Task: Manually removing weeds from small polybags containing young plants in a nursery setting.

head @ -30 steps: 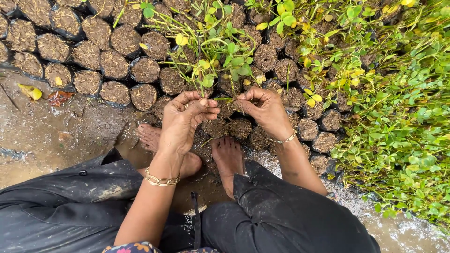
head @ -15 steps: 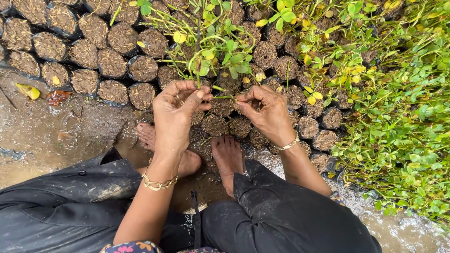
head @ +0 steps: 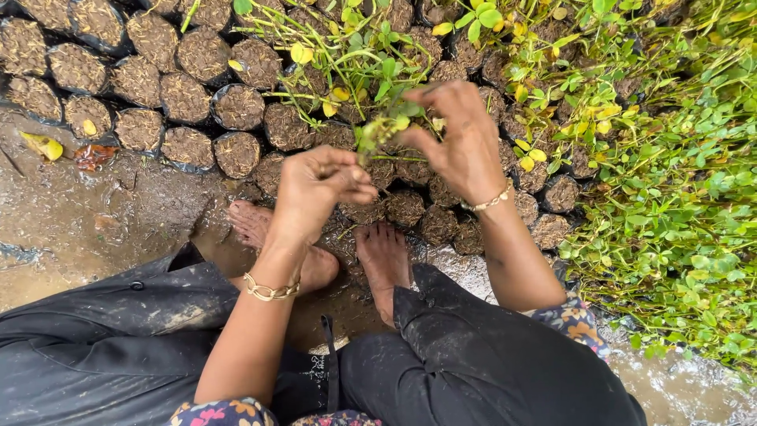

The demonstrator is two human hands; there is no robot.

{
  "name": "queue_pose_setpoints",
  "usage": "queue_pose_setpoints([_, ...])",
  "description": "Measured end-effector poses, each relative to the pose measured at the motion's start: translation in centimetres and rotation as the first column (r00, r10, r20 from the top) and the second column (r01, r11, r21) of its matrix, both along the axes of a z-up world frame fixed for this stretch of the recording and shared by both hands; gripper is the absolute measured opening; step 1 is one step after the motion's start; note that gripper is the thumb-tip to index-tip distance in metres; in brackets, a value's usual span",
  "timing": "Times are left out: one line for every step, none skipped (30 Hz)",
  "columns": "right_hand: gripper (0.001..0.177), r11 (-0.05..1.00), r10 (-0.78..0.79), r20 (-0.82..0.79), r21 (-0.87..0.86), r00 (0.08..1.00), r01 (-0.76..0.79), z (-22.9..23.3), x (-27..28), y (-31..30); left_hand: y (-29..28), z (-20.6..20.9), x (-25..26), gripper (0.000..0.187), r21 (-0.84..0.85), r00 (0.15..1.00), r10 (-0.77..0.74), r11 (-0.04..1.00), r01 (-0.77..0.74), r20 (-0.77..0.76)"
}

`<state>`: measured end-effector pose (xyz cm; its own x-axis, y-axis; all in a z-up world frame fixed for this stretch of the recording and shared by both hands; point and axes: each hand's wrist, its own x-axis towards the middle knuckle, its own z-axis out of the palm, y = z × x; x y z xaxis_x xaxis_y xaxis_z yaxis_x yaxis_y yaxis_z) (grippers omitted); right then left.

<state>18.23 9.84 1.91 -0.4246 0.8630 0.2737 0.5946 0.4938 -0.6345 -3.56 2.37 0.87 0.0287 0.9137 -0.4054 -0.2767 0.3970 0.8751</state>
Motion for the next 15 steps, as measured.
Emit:
queue_pose_setpoints([0.024, 1.000, 0.002, -0.002, 0.003, 1.000, -0.002, -1.3, 0.6, -0.1, 0.0, -0.7, -0.8, 0.016, 0.003, 1.000, 0.002, 1.000, -0.002, -0.002])
queue_pose_setpoints([0.016, 0.997, -0.041, -0.011, -0.065, 0.999, 0.040, -2.7, 1.3, -0.2, 0.0, -1.4, -1.6, 0.018, 0.002, 0.997, 0.072, 0.997, -0.072, 0.008])
queue_pose_setpoints([0.010, 0.987, -0.088, -0.017, -0.135, 0.996, 0.085, -4.0, 2.0, -0.4, 0.0, -2.1, -2.3, 0.019, -0.001, 0.990, 0.138, 0.990, -0.138, 0.018])
queue_pose_setpoints([0.010, 0.987, -0.090, -0.018, -0.133, 0.996, 0.087, -4.9, 1.9, -1.2, 0.0, -2.4, -2.7, 0.019, 0.001, 0.990, 0.137, 0.991, -0.137, 0.017])
queue_pose_setpoints([0.009, 0.972, -0.077, 0.108, -0.213, 0.991, 0.099, -5.7, 1.9, -2.2, -0.2, -2.8, -2.8, 0.017, -0.033, 0.982, 0.184, 0.983, -0.183, 0.041])
queue_pose_setpoints([0.009, 0.950, -0.053, 0.230, -0.289, 0.972, 0.120, -6.6, 1.9, -3.3, -0.4, -3.2, -3.0, 0.015, -0.069, 0.971, 0.232, 0.971, -0.228, 0.062])
queue_pose_setpoints([0.009, 0.949, -0.058, 0.234, -0.290, 0.971, 0.126, -7.1, 1.8, -3.7, -0.4, -3.3, -2.9, 0.015, -0.071, 0.972, 0.227, 0.972, -0.222, 0.066])
queue_pose_setpoints([0.009, 0.937, -0.077, 0.267, -0.310, 0.960, 0.162, -7.5, 1.7, -4.0, -0.5, -3.3, -2.8, 0.014, -0.087, 0.964, 0.252, 0.966, -0.245, 0.088])
queue_pose_setpoints([0.010, 0.927, -0.090, 0.298, -0.325, 0.950, 0.190, -7.9, 1.5, -4.0, -0.4, -3.3, -2.8, 0.013, -0.099, 0.953, 0.283, 0.957, -0.273, 0.109])
queue_pose_setpoints([0.010, 0.928, -0.090, 0.299, -0.321, 0.950, 0.189, -8.8, 2.2, -4.0, -0.3, -3.4, -2.7, 0.013, -0.096, 0.952, 0.285, 0.957, -0.275, 0.111])
queue_pose_setpoints([0.007, 0.931, -0.101, 0.108, -0.339, 0.989, 0.132, -9.8, 2.7, -3.9, -0.3, -3.5, -2.6, 0.012, -0.100, 0.943, 0.307, 0.950, -0.295, 0.128])
queue_pose_setpoints([0.004, 0.935, -0.109, -0.087, -0.347, 0.990, 0.073, -10.9, 3.2, -3.8, -0.3, -3.5, -2.6, 0.012, -0.104, 0.933, 0.328, 0.943, -0.316, 0.144])
queue_pose_setpoints([0.004, 0.936, -0.105, -0.088, -0.346, 0.991, 0.069, -9.3, 2.9, -3.8, -0.2, -3.4, -2.6, 0.012, -0.102, 0.932, 0.332, 0.942, -0.320, 0.144])
queue_pose_setpoints([0.002, 0.898, -0.107, -0.168, -0.439, 0.980, 0.023, -7.8, 2.7, -3.8, -0.2, -3.4, -2.6, 0.011, -0.096, 0.931, 0.338, 0.940, -0.326, 0.142])
queue_pose_setpoints([0.002, 0.851, -0.120, -0.244, -0.525, 0.962, -0.027, -6.3, 2.6, -4.0, -0.2, -3.4, -2.5, 0.011, -0.092, 0.930, 0.340, 0.940, -0.330, 0.140])
